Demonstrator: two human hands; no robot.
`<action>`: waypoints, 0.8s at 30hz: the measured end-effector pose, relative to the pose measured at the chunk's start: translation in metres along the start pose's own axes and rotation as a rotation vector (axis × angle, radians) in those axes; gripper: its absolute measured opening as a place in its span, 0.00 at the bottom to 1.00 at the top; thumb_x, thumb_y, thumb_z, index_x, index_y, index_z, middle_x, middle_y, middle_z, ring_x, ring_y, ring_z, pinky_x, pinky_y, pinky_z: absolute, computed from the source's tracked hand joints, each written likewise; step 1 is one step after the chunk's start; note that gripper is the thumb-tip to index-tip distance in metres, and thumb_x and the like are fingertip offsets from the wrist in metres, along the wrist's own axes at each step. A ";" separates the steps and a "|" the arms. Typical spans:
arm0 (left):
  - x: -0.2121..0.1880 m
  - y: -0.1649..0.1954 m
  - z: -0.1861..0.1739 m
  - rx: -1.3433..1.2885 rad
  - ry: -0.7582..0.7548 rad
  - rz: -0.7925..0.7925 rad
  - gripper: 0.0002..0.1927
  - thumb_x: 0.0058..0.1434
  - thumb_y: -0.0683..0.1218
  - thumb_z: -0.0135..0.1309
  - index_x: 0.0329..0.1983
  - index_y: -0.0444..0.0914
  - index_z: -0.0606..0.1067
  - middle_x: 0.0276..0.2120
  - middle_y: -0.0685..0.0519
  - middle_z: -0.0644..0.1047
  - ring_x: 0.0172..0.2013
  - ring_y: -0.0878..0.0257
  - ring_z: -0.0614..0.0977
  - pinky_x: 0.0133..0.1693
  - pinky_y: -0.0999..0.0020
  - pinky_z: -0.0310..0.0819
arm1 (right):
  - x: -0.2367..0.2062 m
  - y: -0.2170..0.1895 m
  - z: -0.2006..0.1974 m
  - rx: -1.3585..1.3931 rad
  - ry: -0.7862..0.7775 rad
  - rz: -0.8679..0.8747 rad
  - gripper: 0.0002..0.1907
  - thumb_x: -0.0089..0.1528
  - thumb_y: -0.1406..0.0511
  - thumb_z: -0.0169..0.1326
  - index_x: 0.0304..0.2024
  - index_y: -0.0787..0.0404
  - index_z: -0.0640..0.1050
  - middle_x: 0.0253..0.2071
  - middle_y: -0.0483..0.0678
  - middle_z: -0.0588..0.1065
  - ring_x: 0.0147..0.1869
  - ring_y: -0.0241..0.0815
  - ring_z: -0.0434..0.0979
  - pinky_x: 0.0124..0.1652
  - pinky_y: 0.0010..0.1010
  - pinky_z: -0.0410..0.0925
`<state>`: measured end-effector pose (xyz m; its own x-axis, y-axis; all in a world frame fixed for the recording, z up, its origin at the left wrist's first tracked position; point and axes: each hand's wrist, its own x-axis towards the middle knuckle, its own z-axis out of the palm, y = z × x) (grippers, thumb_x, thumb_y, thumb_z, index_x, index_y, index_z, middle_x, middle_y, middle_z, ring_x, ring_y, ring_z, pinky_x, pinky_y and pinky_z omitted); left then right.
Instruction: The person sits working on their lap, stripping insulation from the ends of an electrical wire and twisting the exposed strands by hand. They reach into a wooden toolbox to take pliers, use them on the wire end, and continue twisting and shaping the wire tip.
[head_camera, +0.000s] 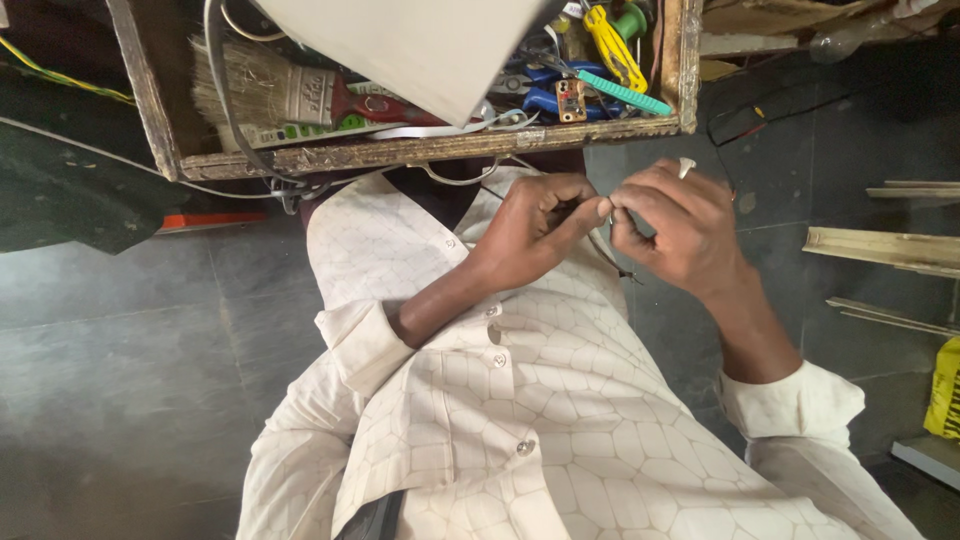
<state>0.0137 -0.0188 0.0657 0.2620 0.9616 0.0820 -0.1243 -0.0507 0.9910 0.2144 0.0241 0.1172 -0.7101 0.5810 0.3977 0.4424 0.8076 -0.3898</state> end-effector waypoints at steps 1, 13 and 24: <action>0.000 0.001 0.000 0.008 -0.001 0.012 0.11 0.71 0.42 0.55 0.34 0.31 0.77 0.23 0.54 0.71 0.25 0.71 0.65 0.25 0.69 0.57 | -0.001 -0.002 0.002 -0.042 0.036 -0.017 0.07 0.55 0.75 0.62 0.34 0.67 0.78 0.33 0.50 0.77 0.33 0.44 0.77 0.30 0.33 0.66; 0.001 0.012 0.002 0.070 -0.028 0.235 0.06 0.70 0.37 0.55 0.36 0.31 0.75 0.28 0.49 0.72 0.26 0.62 0.69 0.29 0.63 0.60 | -0.019 -0.002 0.005 -0.273 0.186 -0.118 0.06 0.61 0.70 0.61 0.35 0.67 0.78 0.31 0.50 0.73 0.31 0.46 0.74 0.30 0.34 0.66; 0.003 0.008 0.006 0.051 -0.084 0.243 0.07 0.72 0.38 0.56 0.36 0.32 0.75 0.26 0.51 0.71 0.27 0.62 0.70 0.31 0.63 0.62 | -0.039 0.005 0.009 -0.268 0.205 -0.123 0.04 0.61 0.71 0.60 0.35 0.68 0.78 0.29 0.49 0.71 0.30 0.45 0.74 0.30 0.33 0.68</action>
<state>0.0197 -0.0180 0.0746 0.3093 0.8937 0.3250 -0.1451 -0.2934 0.9449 0.2395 0.0044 0.0928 -0.6543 0.4641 0.5970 0.5077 0.8547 -0.1080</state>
